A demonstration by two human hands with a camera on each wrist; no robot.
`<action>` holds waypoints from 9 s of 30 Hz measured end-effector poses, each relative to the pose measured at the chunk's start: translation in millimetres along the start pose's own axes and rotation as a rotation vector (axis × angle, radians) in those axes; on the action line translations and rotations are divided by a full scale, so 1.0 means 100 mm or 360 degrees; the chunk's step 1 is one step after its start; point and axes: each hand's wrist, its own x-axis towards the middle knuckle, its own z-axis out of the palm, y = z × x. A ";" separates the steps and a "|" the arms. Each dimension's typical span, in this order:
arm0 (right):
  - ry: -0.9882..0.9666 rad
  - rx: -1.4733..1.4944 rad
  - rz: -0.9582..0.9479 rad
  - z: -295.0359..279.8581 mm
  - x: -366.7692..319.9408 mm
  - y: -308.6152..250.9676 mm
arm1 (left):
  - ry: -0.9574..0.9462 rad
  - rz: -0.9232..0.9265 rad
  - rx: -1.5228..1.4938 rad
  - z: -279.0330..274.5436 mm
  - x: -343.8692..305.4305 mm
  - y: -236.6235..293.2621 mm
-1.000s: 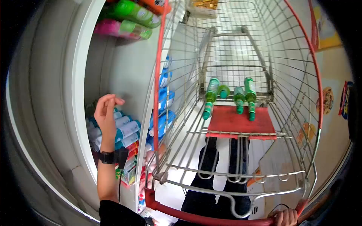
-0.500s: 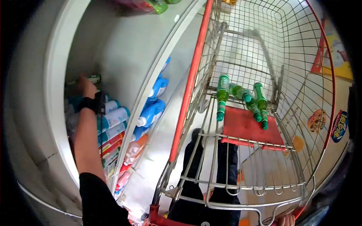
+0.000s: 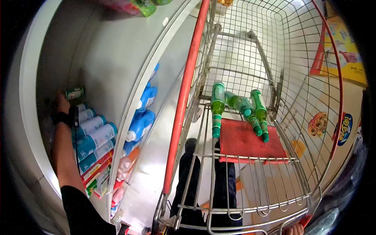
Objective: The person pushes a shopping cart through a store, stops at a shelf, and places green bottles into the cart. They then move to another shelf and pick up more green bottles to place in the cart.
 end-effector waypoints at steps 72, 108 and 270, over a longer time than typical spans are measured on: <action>0.0917 -0.0096 -0.0306 0.27 0.04 0.39 | -0.0720 0.3036 -0.0489 -4.44 -4.46 5.78; 0.0044 0.0179 -0.0034 -0.10 0.16 0.02 | 0.1291 0.0541 -0.1536 -3.86 -0.69 3.31; 0.0232 0.0232 0.0188 0.10 -0.45 -0.43 | 0.0866 0.1968 -0.0937 -2.78 -5.68 1.38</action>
